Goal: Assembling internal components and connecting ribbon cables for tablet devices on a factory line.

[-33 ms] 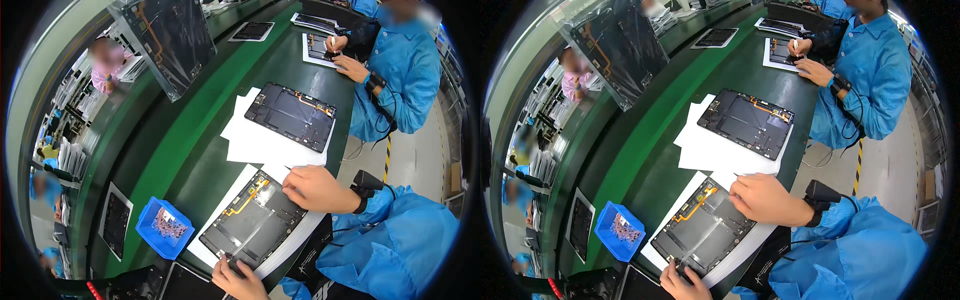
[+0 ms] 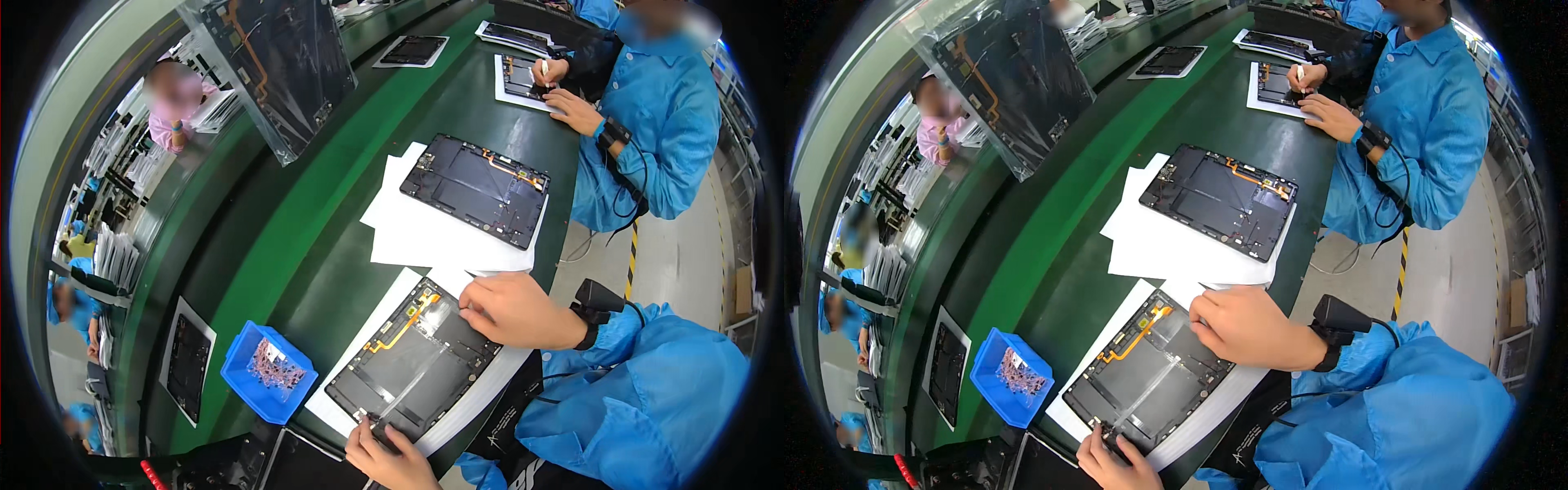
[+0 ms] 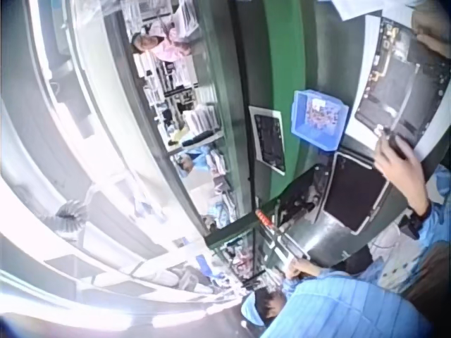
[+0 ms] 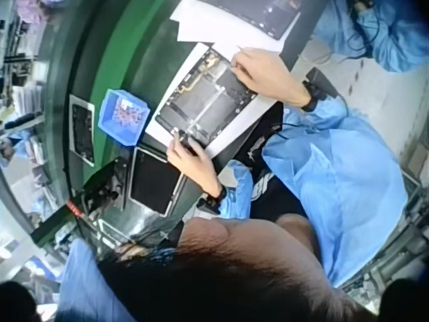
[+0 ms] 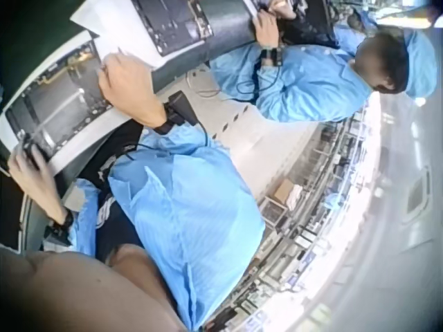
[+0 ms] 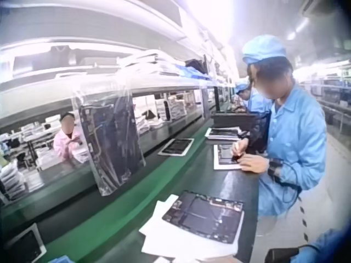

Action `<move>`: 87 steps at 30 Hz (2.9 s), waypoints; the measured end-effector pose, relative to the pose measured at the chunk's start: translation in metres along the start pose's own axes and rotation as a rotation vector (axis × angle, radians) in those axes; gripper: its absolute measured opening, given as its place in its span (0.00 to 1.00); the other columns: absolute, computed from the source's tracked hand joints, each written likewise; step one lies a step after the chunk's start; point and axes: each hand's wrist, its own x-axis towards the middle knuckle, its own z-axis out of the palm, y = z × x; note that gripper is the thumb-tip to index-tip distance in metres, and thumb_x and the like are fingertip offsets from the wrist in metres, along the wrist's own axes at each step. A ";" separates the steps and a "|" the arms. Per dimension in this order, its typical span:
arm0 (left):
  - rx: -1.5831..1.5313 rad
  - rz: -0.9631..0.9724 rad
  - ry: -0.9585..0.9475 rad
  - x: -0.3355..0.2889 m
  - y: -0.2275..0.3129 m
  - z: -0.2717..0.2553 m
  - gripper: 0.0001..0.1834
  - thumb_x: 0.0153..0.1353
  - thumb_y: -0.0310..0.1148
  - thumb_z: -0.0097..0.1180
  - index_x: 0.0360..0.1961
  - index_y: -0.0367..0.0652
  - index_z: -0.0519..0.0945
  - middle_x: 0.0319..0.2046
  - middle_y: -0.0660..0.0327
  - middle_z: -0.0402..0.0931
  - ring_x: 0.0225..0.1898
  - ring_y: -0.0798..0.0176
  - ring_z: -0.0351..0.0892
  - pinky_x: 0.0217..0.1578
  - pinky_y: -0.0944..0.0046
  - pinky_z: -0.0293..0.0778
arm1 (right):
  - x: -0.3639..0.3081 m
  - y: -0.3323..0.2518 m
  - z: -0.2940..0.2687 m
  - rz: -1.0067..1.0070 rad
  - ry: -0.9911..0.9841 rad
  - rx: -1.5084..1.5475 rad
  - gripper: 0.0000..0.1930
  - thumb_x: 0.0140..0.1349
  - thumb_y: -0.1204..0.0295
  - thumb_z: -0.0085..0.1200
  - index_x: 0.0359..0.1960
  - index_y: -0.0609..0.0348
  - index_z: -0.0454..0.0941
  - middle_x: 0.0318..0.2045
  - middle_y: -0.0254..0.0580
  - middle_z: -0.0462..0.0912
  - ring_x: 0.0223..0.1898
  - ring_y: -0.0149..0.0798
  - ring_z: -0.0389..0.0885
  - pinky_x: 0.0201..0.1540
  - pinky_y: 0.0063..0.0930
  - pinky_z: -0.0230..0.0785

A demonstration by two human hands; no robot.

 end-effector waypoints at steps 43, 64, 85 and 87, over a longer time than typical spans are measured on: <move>0.037 0.346 -0.225 -0.009 -0.013 0.006 0.27 0.58 0.22 0.57 0.62 0.42 0.79 0.65 0.46 0.71 0.68 0.41 0.69 0.70 0.39 0.61 | 0.215 -0.162 0.163 -0.980 -0.213 -0.119 0.07 0.56 0.71 0.60 0.32 0.61 0.80 0.24 0.43 0.82 0.34 0.47 0.84 0.44 0.38 0.67; -0.685 -0.164 -0.107 0.036 0.030 -0.032 0.15 0.71 0.28 0.62 0.55 0.33 0.83 0.29 0.62 0.85 0.23 0.76 0.73 0.26 0.76 0.67 | 0.099 -0.091 0.005 -0.696 -0.740 0.641 0.11 0.74 0.66 0.50 0.37 0.61 0.75 0.34 0.44 0.79 0.41 0.50 0.80 0.46 0.43 0.70; -0.370 0.057 -0.363 0.077 0.090 -0.006 0.08 0.68 0.29 0.63 0.43 0.35 0.86 0.30 0.58 0.86 0.29 0.71 0.80 0.31 0.70 0.73 | 0.090 0.015 -0.014 -0.363 -0.533 1.001 0.10 0.69 0.65 0.62 0.38 0.61 0.82 0.30 0.35 0.83 0.27 0.28 0.76 0.32 0.25 0.69; -0.364 0.088 -0.324 0.090 0.086 0.002 0.07 0.68 0.27 0.61 0.45 0.37 0.85 0.35 0.54 0.85 0.32 0.64 0.81 0.35 0.65 0.75 | 0.100 0.026 -0.030 -0.250 -0.344 1.077 0.09 0.67 0.67 0.63 0.36 0.61 0.83 0.29 0.33 0.84 0.29 0.24 0.77 0.34 0.22 0.70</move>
